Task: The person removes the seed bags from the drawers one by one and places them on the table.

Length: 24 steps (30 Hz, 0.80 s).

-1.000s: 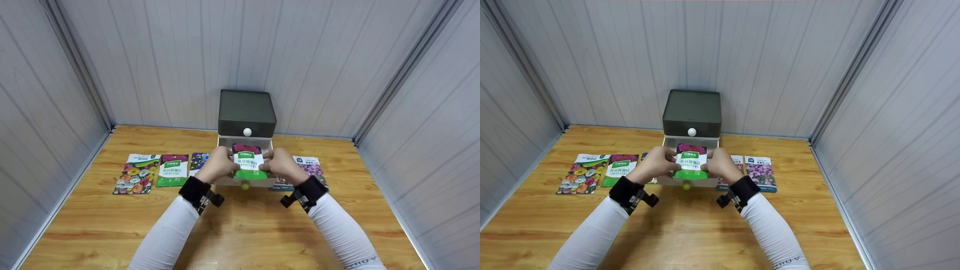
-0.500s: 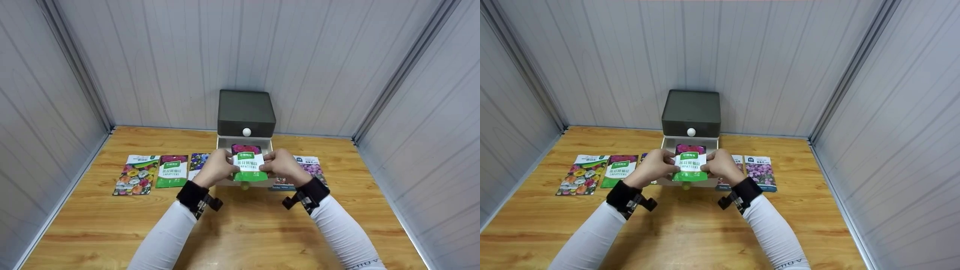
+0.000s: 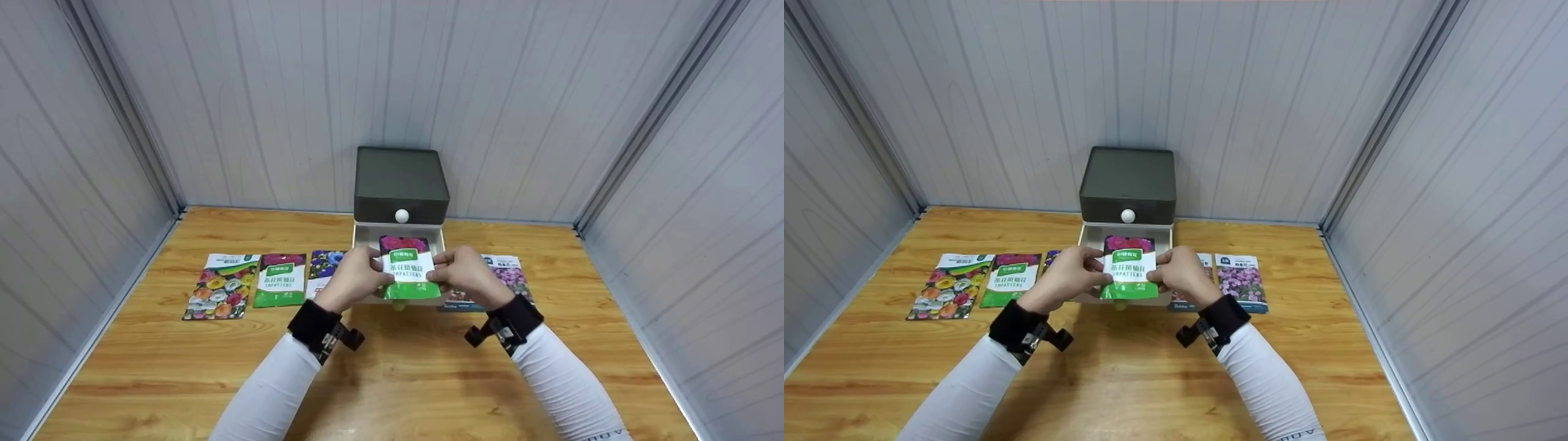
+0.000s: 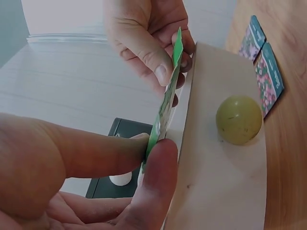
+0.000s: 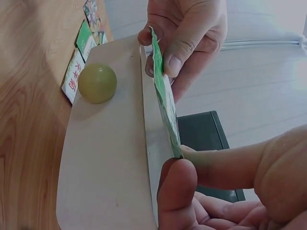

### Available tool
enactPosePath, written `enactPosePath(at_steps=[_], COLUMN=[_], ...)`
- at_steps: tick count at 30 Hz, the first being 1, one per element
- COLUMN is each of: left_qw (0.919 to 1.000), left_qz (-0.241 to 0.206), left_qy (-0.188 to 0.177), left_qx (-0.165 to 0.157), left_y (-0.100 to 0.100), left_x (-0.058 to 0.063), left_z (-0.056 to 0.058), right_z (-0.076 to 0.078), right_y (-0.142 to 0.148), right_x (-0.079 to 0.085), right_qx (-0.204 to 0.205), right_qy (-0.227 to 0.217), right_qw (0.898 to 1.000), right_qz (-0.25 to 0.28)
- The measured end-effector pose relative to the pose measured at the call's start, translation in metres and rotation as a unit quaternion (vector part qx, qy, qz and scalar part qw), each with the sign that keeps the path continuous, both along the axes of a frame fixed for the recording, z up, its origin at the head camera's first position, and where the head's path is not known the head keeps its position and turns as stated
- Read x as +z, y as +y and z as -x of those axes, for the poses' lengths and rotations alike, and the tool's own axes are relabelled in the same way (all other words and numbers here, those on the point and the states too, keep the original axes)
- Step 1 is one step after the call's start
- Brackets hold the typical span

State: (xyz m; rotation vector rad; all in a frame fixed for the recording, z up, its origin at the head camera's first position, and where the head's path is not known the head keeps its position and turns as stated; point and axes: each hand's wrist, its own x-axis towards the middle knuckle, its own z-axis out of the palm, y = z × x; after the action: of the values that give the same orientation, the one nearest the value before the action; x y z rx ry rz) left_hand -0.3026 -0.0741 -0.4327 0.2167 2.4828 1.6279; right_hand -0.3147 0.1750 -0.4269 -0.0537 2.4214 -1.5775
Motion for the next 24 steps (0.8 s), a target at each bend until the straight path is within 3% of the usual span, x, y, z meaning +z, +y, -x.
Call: enactPosePath(at_steps=[5,12,24], left_qw=[0.9994,0.9987,0.9971], left_qz=[-0.035,-0.007,-0.051], left_qy=[0.000,0.051,0.057], left_qx=[-0.004,0.003,0.006], left_y=[0.004,0.012,0.029], left_x=[-0.004,-0.007,-0.012], left_z=[-0.001,-0.002,-0.009], right_z=[-0.003,-0.005,-0.006], right_y=[0.004,0.012,0.030], right_x=[-0.001,-0.003,-0.001], right_qx=[-0.013,-0.020,-0.032], right_qy=[-0.006,0.015,0.015], right_qw=[1.000,1.000,0.999], right_qz=[0.018,0.014,0.023])
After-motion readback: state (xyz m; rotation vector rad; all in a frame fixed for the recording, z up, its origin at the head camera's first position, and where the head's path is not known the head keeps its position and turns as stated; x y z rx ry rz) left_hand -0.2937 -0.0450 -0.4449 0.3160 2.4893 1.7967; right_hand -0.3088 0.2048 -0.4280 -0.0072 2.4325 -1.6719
